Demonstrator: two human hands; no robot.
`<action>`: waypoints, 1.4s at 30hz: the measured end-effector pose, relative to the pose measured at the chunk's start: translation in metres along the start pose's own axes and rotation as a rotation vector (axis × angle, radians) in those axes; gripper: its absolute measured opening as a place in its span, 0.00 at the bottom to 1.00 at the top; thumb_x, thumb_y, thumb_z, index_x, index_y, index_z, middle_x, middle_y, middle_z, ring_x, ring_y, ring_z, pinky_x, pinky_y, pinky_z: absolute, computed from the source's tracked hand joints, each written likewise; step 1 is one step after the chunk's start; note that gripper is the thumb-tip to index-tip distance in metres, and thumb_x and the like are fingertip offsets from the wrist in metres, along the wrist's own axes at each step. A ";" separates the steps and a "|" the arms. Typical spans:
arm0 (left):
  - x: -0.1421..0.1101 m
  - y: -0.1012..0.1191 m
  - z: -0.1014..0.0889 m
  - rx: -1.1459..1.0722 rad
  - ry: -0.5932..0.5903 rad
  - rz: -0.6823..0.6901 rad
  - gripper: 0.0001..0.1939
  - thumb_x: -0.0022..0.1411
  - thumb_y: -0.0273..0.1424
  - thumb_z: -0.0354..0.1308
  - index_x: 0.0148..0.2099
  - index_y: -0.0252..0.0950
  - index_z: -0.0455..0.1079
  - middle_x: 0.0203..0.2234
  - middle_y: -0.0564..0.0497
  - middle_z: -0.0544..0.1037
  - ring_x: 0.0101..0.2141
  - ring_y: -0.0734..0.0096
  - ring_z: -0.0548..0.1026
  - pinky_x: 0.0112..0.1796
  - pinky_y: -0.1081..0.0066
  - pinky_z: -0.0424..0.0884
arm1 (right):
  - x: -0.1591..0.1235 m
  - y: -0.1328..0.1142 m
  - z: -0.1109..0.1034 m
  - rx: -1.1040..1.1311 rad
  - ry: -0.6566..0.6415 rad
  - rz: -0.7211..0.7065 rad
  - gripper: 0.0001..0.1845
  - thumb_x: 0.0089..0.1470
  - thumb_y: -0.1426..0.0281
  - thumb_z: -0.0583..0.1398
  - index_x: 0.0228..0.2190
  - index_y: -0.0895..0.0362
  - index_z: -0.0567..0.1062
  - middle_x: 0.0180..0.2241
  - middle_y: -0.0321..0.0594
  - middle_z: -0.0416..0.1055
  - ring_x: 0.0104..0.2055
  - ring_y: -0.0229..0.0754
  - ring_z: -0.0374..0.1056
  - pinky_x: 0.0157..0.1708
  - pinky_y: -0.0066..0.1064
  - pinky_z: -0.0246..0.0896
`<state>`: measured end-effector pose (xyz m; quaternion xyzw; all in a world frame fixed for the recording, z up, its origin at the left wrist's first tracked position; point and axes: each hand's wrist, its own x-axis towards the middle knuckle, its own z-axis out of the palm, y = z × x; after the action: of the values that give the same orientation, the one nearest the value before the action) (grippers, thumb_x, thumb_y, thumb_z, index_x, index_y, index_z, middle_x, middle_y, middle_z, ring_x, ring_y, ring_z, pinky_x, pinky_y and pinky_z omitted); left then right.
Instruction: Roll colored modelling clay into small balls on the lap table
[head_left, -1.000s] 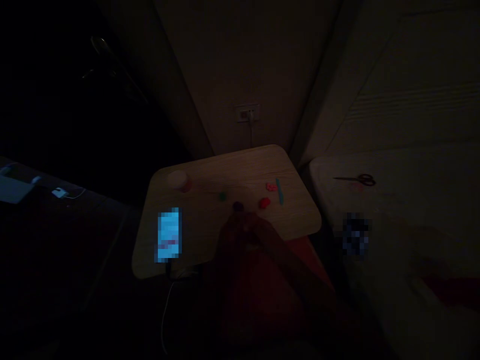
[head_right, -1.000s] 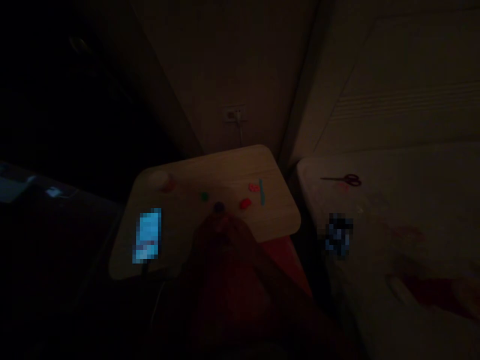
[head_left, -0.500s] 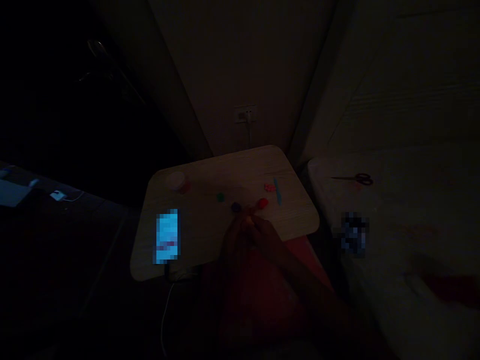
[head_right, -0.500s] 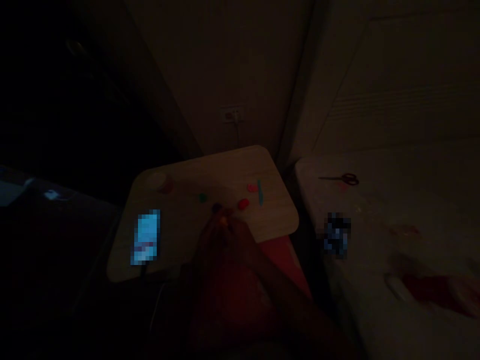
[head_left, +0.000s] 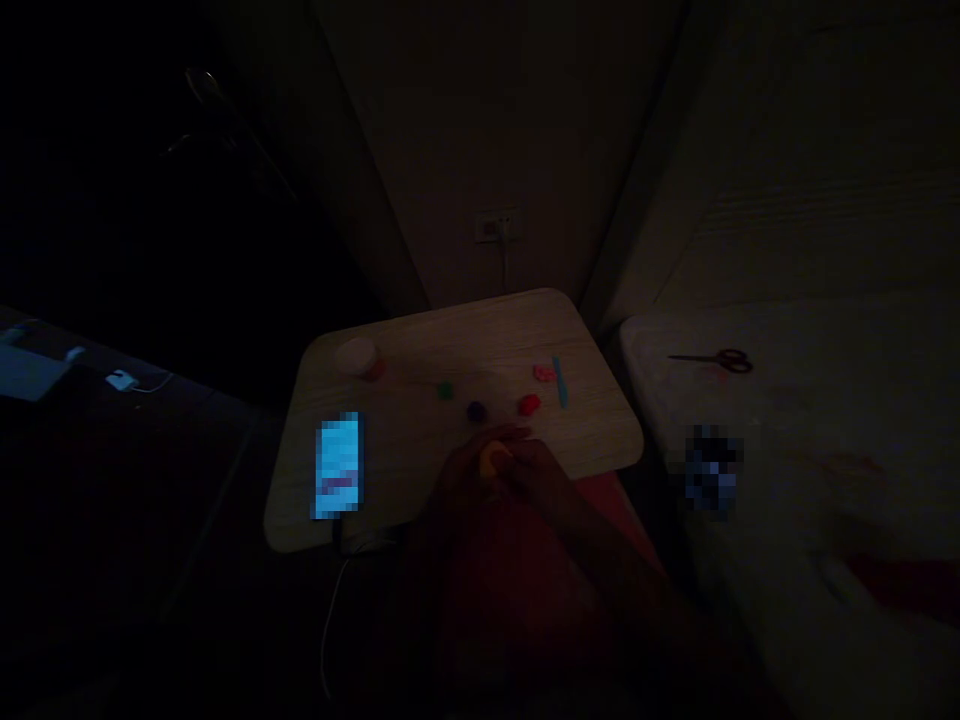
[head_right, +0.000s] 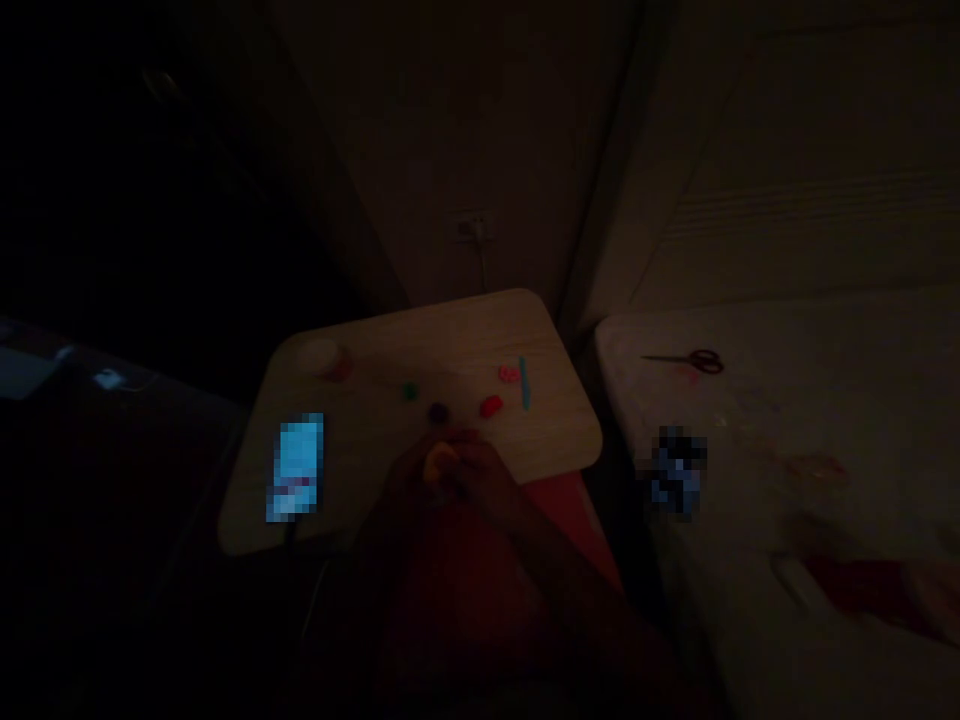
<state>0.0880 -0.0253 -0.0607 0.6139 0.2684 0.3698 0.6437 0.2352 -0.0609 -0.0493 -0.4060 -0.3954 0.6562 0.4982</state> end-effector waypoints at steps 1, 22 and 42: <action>-0.001 0.001 -0.001 -0.033 -0.013 -0.007 0.33 0.61 0.52 0.65 0.62 0.39 0.73 0.57 0.37 0.78 0.54 0.49 0.79 0.50 0.59 0.78 | -0.001 0.001 0.000 0.018 -0.007 0.020 0.32 0.52 0.40 0.63 0.21 0.57 0.73 0.16 0.33 0.61 0.17 0.33 0.52 0.19 0.27 0.44; 0.003 0.008 0.010 0.450 0.104 0.096 0.22 0.73 0.44 0.51 0.55 0.34 0.76 0.43 0.41 0.84 0.39 0.62 0.81 0.42 0.68 0.77 | -0.004 0.009 0.001 -0.173 0.143 -0.009 0.40 0.56 0.31 0.50 0.19 0.55 0.67 0.16 0.34 0.61 0.19 0.35 0.56 0.18 0.28 0.50; 0.017 -0.020 0.008 0.439 0.042 0.162 0.23 0.74 0.36 0.49 0.67 0.37 0.66 0.60 0.40 0.76 0.58 0.57 0.75 0.59 0.59 0.71 | 0.022 0.021 -0.021 -0.092 0.214 0.090 0.29 0.50 0.42 0.62 0.22 0.55 0.68 0.18 0.32 0.61 0.19 0.35 0.54 0.18 0.27 0.50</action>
<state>0.1075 -0.0162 -0.0781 0.7508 0.3058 0.3657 0.4573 0.2436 -0.0415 -0.0793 -0.5136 -0.3512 0.6118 0.4884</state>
